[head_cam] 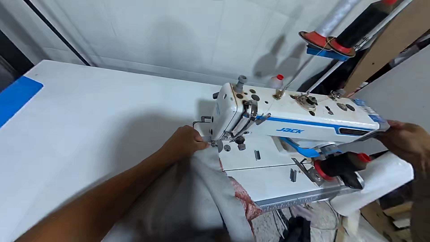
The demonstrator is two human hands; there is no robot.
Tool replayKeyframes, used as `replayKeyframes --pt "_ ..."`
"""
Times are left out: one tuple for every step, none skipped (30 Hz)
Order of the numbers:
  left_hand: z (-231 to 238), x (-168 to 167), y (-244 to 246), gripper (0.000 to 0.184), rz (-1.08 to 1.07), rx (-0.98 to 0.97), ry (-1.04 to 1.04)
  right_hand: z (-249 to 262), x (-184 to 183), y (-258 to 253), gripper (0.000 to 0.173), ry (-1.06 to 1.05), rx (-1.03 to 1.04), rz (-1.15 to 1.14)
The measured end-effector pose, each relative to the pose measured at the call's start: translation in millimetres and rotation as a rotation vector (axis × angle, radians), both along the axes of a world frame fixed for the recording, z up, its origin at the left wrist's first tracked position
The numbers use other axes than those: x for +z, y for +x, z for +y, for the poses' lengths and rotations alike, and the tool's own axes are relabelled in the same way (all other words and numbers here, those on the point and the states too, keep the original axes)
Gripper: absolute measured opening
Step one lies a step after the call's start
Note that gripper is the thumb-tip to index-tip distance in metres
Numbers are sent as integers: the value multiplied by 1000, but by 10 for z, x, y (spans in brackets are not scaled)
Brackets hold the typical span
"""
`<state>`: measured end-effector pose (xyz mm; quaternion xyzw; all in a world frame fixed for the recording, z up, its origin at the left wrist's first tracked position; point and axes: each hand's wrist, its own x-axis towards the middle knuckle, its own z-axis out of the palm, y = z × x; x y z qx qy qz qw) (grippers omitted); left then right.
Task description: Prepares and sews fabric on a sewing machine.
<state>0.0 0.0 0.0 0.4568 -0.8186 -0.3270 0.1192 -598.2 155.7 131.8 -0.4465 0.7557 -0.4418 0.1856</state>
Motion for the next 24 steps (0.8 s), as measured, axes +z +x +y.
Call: replayKeyframes --pt "-10 -4 -2 37 2 -2 3 110 -74 -77 16 0 33 8" --pt "-22 -14 -4 37 9 -9 5 158 -110 -178 17 -4 66 -29" --pt "-34 -27 -2 37 19 -15 8 154 -93 -230 18 4 91 -92" --pt "-47 -41 5 37 25 -18 15 90 -50 -180 20 5 81 -156" --pt "-56 -52 17 35 21 -16 25 -6 -7 -62 24 -16 44 -206" --pt "-60 -76 36 33 19 -14 31 -99 21 94 23 -41 -10 -225" --pt "-56 -109 57 31 19 -12 31 -140 10 155 22 -62 -42 -222" --pt "-61 -135 68 29 15 -11 25 -112 -32 130 21 -68 -56 -193" --pt "-92 -144 54 27 1 -16 12 -33 -68 48 20 -69 -53 -147" --pt "-121 -150 23 27 -12 -14 6 43 -65 -67 19 -43 -35 -73" --pt "-135 -166 8 27 -23 -7 8 86 -13 -140 18 -6 -9 24" --pt "-145 -175 6 27 -30 2 13 76 84 -144 23 12 26 122" --pt "-152 -173 8 26 -32 9 24 20 225 -68 29 23 66 221" --pt "-150 -161 9 26 -31 17 43 -93 365 56 34 36 98 312" --pt "-146 -138 6 26 -34 22 68 -251 464 213 39 48 125 384" --pt "-143 -117 -4 27 -31 21 87 -420 514 384 44 87 137 453" --pt "-136 -83 -21 29 -41 16 89 -576 540 541 50 158 148 517" --pt "-126 -52 -29 30 -51 7 74 -701 576 653 58 267 172 583" --pt "-107 -40 -9 32 -48 -10 46 -793 587 719 63 327 180 638" --pt "-86 -32 39 34 -46 -25 26 -844 564 768 65 338 178 673" --pt "-68 -16 105 37 -51 -35 26 -851 536 813 66 334 169 685" --pt "-46 2 190 38 -58 -38 46 -837 515 828 65 316 160 694" --pt "4 33 298 38 -73 -31 76 -833 496 830 64 294 166 695" --pt "86 78 424 37 -90 -15 105 -847 487 810 63 268 186 686"
